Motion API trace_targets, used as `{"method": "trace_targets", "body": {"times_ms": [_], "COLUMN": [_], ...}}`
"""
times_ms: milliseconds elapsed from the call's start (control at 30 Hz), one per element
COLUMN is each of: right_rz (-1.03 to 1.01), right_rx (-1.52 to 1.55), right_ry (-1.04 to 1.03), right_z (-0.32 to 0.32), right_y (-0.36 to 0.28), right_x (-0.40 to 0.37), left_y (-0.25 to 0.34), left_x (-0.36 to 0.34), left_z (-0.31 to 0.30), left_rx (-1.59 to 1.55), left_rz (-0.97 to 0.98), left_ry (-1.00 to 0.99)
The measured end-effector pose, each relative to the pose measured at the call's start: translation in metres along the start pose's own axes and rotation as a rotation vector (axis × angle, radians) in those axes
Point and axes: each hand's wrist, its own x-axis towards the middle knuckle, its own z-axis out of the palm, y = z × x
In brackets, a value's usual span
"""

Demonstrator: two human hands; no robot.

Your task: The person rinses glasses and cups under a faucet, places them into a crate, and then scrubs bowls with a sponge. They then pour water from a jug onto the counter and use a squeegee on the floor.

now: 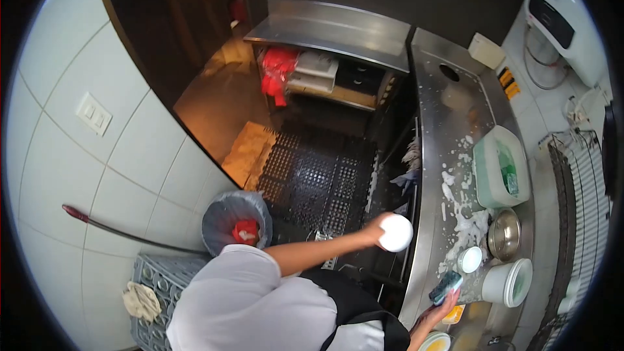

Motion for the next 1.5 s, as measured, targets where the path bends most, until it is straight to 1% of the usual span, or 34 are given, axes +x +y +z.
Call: {"method": "trace_targets", "body": {"times_ms": [67,133,167,200,267,300,333,400,467,500,533,600,633,667,700,733,833,900,933,967,1000,1067,1100,1133,1167,1200,1233,1267,1300,1333,1367,1400,1467,1500], "right_rz": [-0.323,-0.484,-0.649,-0.689,-0.717,-0.730,-0.735,-0.632,-0.509,-0.466,-0.420,-0.463,-0.478,-0.486,-0.435,-0.398,-0.328,-0.427,-0.471,-0.531,-0.485,-0.386,-0.321,-0.340,-0.364,-0.396,-0.477,-0.553,-0.639,-0.735,-0.826,-0.831,-0.620,-0.361], "right_rx": [-0.432,-0.625,-0.878,-1.060,-1.214,-1.290,-1.274,-1.182,-0.905,-0.953,-0.990,-1.240,-1.365,-1.358,-1.139,-0.914,-0.989,-1.271,-1.411,-1.364,-1.214,-0.912,-0.921,-0.974,-1.023,-1.072,-1.136,-1.197,-1.251,-1.226,-1.193,-1.123,-0.751,-0.388], "right_ry": [-0.139,-0.193,-0.198,-0.233,-0.166,-0.088,0.013,0.108,0.071,-0.088,-0.252,-0.217,-0.192,-0.101,0.016,0.112,-0.344,-0.406,-0.429,-0.327,-0.195,0.023,0.007,-0.102,-0.210,-0.312,-0.514,-0.576,-0.640,-0.590,-0.540,-0.479,-0.261,-0.214], "right_z": [-0.003,-0.004,-0.012,-0.027,-0.075,-0.097,-0.115,-0.152,-0.191,-0.215,-0.235,-0.264,-0.277,-0.287,-0.287,-0.289,-0.314,-0.323,-0.324,-0.321,-0.315,-0.296,-0.288,-0.284,-0.285,-0.289,-0.296,-0.302,-0.305,-0.309,-0.313,-0.315,-0.304,-0.299], "right_y": [-0.018,-0.034,-0.039,-0.049,-0.037,-0.039,-0.043,-0.045,-0.023,-0.027,-0.033,-0.035,-0.032,-0.015,-0.015,-0.016,-0.016,-0.021,-0.023,-0.024,-0.025,-0.023,-0.023,-0.028,-0.036,-0.044,-0.050,-0.062,-0.074,-0.079,-0.080,-0.078,-0.060,-0.044], "right_x": [0.003,-0.003,-0.004,-0.009,-0.003,0.002,0.009,0.024,0.035,0.036,0.037,0.043,0.048,0.055,0.054,0.055,0.063,0.067,0.068,0.069,0.070,0.069,0.068,0.064,0.062,0.064,0.068,0.069,0.073,0.077,0.081,0.088,0.103,0.112], "left_y": [0.024,-0.006,0.003,-0.029,-0.093,-0.087,-0.069,-0.111,-0.134,-0.165,-0.181,-0.167,-0.173,-0.180,-0.184,-0.196,-0.200,-0.193,-0.195,-0.197,-0.199,-0.212,-0.232,-0.245,-0.247,-0.247,-0.246,-0.244,-0.239,-0.240,-0.230,-0.214,-0.171,-0.198], "left_x": [-0.008,-0.009,-0.023,-0.019,-0.013,-0.033,-0.055,-0.074,-0.069,-0.059,-0.055,-0.079,-0.090,-0.099,-0.099,-0.092,-0.080,-0.088,-0.088,-0.088,-0.089,-0.076,-0.059,-0.048,-0.043,-0.038,-0.034,-0.029,-0.025,-0.015,-0.010,-0.011,-0.018,-0.013], "left_z": [0.103,0.168,0.210,0.226,0.251,0.277,0.307,0.350,0.376,0.376,0.377,0.405,0.419,0.434,0.448,0.448,0.445,0.443,0.446,0.453,0.460,0.464,0.458,0.451,0.449,0.443,0.438,0.432,0.430,0.421,0.423,0.430,0.448,0.440], "left_rx": [0.267,0.461,0.360,0.449,0.627,0.472,0.363,0.450,0.469,0.399,0.383,0.479,0.443,0.402,0.394,0.459,0.504,0.537,0.499,0.459,0.409,0.316,0.277,0.239,0.312,0.449,0.585,0.719,0.701,0.840,0.841,0.837,0.913,0.835], "left_rz": [-0.163,-0.065,-0.221,-0.095,0.107,-0.227,-0.570,-0.554,-0.629,-0.548,-0.460,-0.664,-0.647,-0.625,-0.663,-0.649,-0.616,-0.636,-0.655,-0.673,-0.692,-0.620,-0.603,-0.588,-0.524,-0.418,-0.310,-0.196,-0.176,-0.106,-0.201,-0.298,-0.391,-0.280], "left_ry": [-0.129,-0.334,-0.324,-0.410,-0.521,-0.537,-0.467,-0.452,-0.513,-0.516,-0.661,-0.603,-0.543,-0.489,-0.438,-0.456,-0.554,-0.598,-0.553,-0.512,-0.467,-0.403,-0.358,-0.310,-0.211,-0.257,-0.303,-0.342,-0.400,-0.490,-0.558,-0.628,-0.810,-0.922]}}
